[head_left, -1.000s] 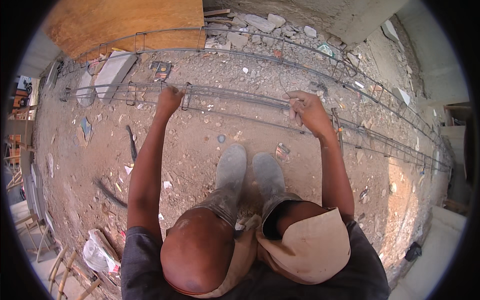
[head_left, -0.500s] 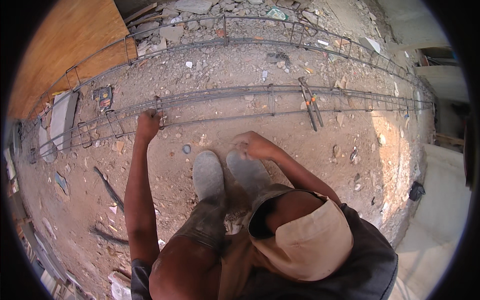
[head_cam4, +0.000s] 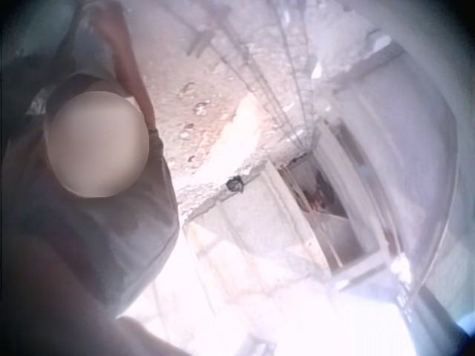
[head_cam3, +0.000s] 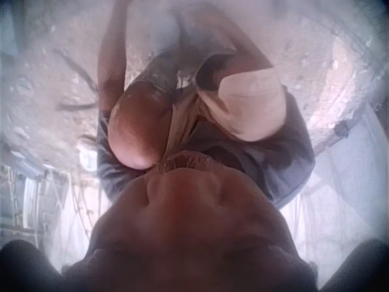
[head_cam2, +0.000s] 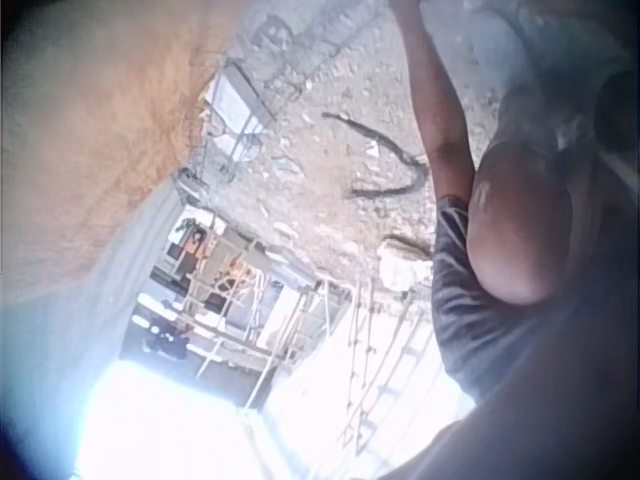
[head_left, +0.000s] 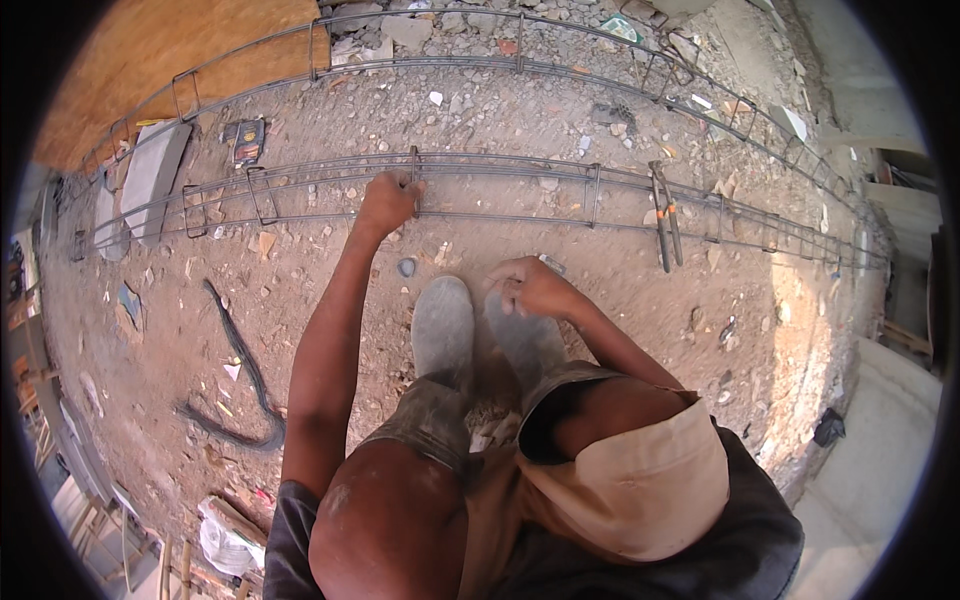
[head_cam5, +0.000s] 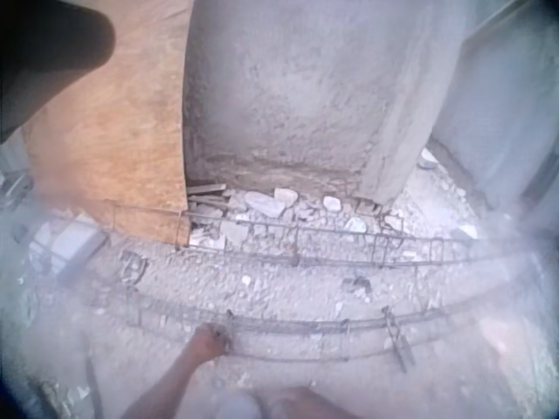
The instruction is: The person uses a pair of pliers to twist and cut thin wire, fastening metal rebar together on a construction site.
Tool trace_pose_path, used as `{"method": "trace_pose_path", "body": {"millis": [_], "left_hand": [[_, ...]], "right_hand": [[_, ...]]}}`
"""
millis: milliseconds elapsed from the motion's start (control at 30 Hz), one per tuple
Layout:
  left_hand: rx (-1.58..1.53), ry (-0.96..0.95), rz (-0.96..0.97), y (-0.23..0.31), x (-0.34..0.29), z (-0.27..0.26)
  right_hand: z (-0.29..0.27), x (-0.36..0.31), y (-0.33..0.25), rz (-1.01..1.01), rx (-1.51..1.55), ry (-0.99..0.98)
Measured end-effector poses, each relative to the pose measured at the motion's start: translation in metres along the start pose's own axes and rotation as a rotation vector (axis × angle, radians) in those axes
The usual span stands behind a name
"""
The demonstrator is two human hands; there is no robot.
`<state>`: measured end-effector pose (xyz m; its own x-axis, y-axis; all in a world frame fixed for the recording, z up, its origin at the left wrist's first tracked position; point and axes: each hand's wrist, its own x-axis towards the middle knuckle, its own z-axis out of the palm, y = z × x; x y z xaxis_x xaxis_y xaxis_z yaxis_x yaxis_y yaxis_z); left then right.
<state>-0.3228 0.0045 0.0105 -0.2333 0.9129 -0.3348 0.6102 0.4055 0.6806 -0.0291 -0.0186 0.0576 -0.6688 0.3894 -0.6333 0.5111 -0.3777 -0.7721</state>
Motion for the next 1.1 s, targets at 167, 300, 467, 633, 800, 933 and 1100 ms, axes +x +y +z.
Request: {"method": "trace_pose_path", "body": {"millis": [167,300,467,633,800,933,1100], "left_hand": [[-0.037,-0.034,-0.041,-0.003,-0.003,-0.005],[-0.076,-0.109,-0.081,0.003,-0.006,-0.010],[-0.138,-0.186,-0.109,0.002,-0.005,-0.015],[-0.172,-0.162,-0.072,-0.004,-0.002,-0.013],[-0.111,-0.184,-0.088,-0.003,-0.003,-0.017],[-0.085,-0.214,-0.061,-0.002,-0.009,-0.021],[0.147,-0.156,0.045,-0.001,-0.016,-0.020]], "right_hand": [[0.003,0.002,0.003,0.003,0.002,-0.006],[0.008,0.004,0.004,0.003,0.024,-0.018],[0.011,0.005,0.006,0.026,0.035,-0.031],[0.013,0.006,0.007,0.019,0.051,-0.035],[0.018,0.008,0.004,-0.017,0.060,-0.023],[0.019,0.006,0.001,0.013,0.074,-0.005],[0.019,0.004,-0.004,-0.032,0.090,-0.017]]}}
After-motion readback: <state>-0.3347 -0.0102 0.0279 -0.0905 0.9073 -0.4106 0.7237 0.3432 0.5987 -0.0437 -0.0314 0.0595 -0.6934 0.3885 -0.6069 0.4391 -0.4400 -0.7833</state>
